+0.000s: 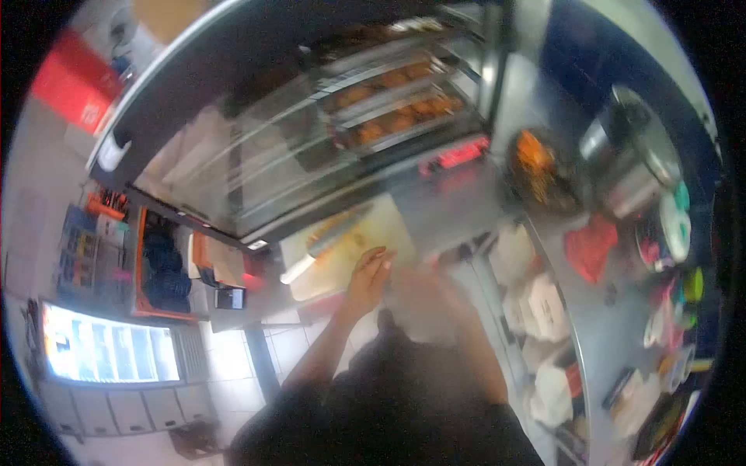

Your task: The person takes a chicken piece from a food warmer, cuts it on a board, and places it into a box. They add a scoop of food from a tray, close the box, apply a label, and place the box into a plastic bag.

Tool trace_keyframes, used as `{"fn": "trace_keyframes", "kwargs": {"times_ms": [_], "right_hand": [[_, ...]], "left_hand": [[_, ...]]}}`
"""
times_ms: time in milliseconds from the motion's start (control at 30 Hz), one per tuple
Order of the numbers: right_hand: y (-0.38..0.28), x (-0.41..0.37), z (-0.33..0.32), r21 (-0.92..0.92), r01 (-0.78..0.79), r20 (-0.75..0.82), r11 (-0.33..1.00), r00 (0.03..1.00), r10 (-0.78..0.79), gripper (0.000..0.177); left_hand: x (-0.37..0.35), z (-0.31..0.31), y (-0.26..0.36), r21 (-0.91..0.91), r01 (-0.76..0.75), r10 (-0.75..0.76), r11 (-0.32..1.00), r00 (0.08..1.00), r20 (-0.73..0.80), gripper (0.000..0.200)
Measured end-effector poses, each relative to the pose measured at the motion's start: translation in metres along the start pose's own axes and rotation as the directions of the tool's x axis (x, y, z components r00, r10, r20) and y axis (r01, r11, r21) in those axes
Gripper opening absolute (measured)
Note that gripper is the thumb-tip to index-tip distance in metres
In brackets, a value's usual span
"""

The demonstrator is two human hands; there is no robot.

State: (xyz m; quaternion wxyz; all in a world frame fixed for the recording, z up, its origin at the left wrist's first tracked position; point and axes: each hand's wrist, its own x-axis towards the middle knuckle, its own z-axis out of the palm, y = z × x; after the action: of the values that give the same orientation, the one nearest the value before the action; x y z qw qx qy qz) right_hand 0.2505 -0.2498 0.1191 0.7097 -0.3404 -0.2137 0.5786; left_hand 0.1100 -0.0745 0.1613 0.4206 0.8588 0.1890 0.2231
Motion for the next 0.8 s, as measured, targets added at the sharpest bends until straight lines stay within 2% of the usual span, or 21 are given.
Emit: {"fn": "trace_keyframes", "kwargs": {"times_ms": [33,67,100,167,200,233,267,300,367,433,467,533,667,733,767,800], "right_hand": [[0.036,0.040,-0.008,0.151,-0.025,0.155,0.988,0.988,0.001,0.063],[0.058,0.079,-0.002,0.285,-0.078,0.307,0.955,0.952,-0.014,0.063],[0.052,0.105,0.021,0.246,-0.096,0.362,0.964,0.932,0.000,0.063],[0.043,0.143,0.071,-0.071,-0.313,0.179,0.947,0.930,0.321,0.062],[0.054,0.156,0.076,-0.113,-0.322,0.207,0.940,0.918,0.339,0.062],[0.070,0.167,0.075,-0.033,-0.326,0.243,0.945,0.914,0.324,0.062],[0.078,0.181,0.074,0.052,-0.333,0.275,0.942,0.911,0.307,0.061],[0.060,0.185,0.101,0.019,-0.345,0.294,0.939,0.899,0.324,0.061],[0.036,0.185,0.141,-0.063,-0.363,0.146,0.930,0.918,0.368,0.061],[0.050,0.189,0.136,-0.065,-0.368,0.126,0.927,0.919,0.374,0.062],[0.052,0.189,0.137,-0.049,-0.362,0.090,0.931,0.927,0.365,0.063],[0.046,0.186,0.135,-0.091,-0.366,0.045,0.926,0.928,0.371,0.063],[0.022,0.183,0.143,-0.203,-0.379,-0.001,0.903,0.922,0.387,0.063],[0.015,0.187,0.150,-0.247,-0.393,-0.022,0.886,0.916,0.400,0.063],[0.011,0.187,0.157,-0.265,-0.399,-0.038,0.878,0.914,0.404,0.063],[0.017,0.195,0.150,-0.275,-0.394,-0.034,0.877,0.915,0.401,0.063]], "left_hand": [[0.000,-0.019,-0.021,0.006,-0.011,0.011,1.000,0.999,-0.052,0.035],[-0.001,-0.044,-0.045,0.014,0.062,-0.062,0.998,0.997,-0.056,0.035],[0.000,-0.067,-0.066,0.026,0.140,-0.138,0.990,0.988,-0.070,0.036],[-0.001,-0.106,-0.112,0.000,0.083,-0.081,0.997,0.984,-0.158,0.037],[-0.003,-0.120,-0.128,0.051,0.077,-0.073,0.996,0.994,-0.087,0.035],[-0.005,-0.132,-0.141,0.098,0.072,-0.072,0.993,0.997,-0.010,0.033],[-0.007,-0.139,-0.147,0.096,0.077,-0.072,0.992,0.996,-0.053,0.033],[-0.008,-0.145,-0.140,0.102,0.043,-0.035,0.994,0.997,-0.074,0.032],[-0.004,-0.152,-0.149,0.109,0.019,-0.006,0.994,0.993,-0.122,0.032],[-0.002,-0.150,-0.170,0.136,-0.065,0.076,0.989,0.994,-0.076,0.035],[-0.002,-0.150,-0.174,0.134,-0.050,0.063,0.990,0.994,-0.091,0.035],[-0.003,-0.147,-0.179,0.029,0.126,-0.122,0.992,0.986,-0.112,0.035],[0.002,-0.138,-0.186,-0.068,0.109,-0.120,0.992,0.976,-0.183,0.034],[0.002,-0.142,-0.166,-0.258,0.120,-0.143,0.959,0.987,-0.072,0.031],[0.002,-0.144,-0.164,-0.257,0.116,-0.141,0.959,0.987,-0.081,0.031],[0.004,-0.146,-0.163,-0.175,0.075,-0.091,0.982,0.992,-0.087,0.030]]}}
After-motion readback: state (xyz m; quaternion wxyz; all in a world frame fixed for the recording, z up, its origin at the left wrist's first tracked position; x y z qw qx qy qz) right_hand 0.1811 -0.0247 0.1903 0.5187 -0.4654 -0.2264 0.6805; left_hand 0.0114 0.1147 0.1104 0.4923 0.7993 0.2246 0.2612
